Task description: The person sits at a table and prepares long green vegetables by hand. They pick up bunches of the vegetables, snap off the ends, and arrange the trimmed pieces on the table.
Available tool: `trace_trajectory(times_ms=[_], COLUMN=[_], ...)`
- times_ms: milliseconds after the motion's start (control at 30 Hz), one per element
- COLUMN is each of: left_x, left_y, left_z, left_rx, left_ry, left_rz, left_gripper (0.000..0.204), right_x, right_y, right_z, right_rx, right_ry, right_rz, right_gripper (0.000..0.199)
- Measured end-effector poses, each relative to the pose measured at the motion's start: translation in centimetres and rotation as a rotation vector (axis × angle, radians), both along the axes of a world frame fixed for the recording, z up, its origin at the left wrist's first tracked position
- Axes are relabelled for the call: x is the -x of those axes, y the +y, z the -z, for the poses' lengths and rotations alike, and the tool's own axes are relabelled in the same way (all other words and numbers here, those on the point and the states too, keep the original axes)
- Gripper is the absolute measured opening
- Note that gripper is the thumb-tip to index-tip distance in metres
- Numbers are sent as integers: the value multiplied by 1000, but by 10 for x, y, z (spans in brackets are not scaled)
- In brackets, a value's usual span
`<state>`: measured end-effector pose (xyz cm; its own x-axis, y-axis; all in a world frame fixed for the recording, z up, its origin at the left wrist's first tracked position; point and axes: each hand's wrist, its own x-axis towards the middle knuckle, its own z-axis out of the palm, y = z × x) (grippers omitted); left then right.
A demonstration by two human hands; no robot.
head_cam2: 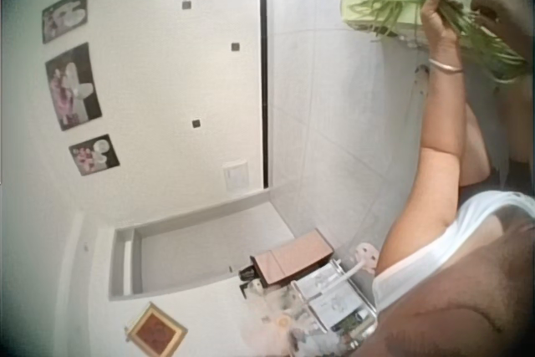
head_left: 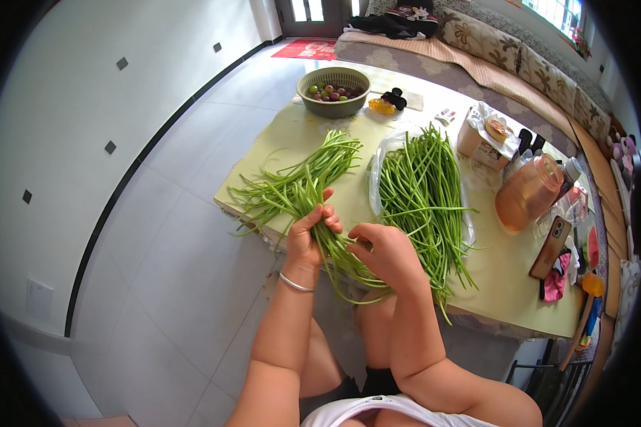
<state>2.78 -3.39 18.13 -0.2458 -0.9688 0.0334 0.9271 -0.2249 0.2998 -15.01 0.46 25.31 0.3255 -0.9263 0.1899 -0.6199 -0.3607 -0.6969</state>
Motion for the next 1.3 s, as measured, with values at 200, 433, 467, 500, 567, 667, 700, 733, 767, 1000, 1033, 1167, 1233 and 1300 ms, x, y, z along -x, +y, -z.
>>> trace_trajectory(times_ms=[200,433,467,500,567,667,700,733,767,1000,1033,1167,1233,1300], left_x=[-16,-21,-20,-19,-16,-13,-11,-9,-7,7,7,7,7,7], left_y=[-1,6,7,8,8,7,8,9,9,12,14,14,13,15], left_z=[-2,-13,-15,-17,-15,-9,-9,-10,-10,-16,-17,-16,-15,-17], left_rx=[-30,-16,-24,-32,-37,-38,-55,-70,-86,-41,-30,115,146,144], left_ry=[186,152,118,85,33,-22,-48,-75,-102,-201,-208,-150,-89,-134], left_rz=[64,89,87,85,83,84,74,61,49,27,11,36,72,67], left_gripper=[37,41,39,37,32,22,22,22,21,19,21,24,24,20], right_x=[25,50,52,53,53,52,53,52,52,18,6,-30,-37,-38], right_y=[-8,-26,-28,-30,-33,-34,-34,-33,-33,-6,-1,15,7,2], right_z=[0,27,32,37,41,40,37,32,29,-20,-21,-24,-6,3], right_rx=[-69,321,222,236,267,180,162,145,128,768,743,472,383,357], right_ry=[-66,105,98,119,164,167,144,117,91,-161,-176,-392,-415,-454], right_rz=[247,592,598,631,695,719,745,767,789,472,395,258,248,167], right_gripper=[17,23,24,24,23,20,19,17,16,21,22,17,14,15])
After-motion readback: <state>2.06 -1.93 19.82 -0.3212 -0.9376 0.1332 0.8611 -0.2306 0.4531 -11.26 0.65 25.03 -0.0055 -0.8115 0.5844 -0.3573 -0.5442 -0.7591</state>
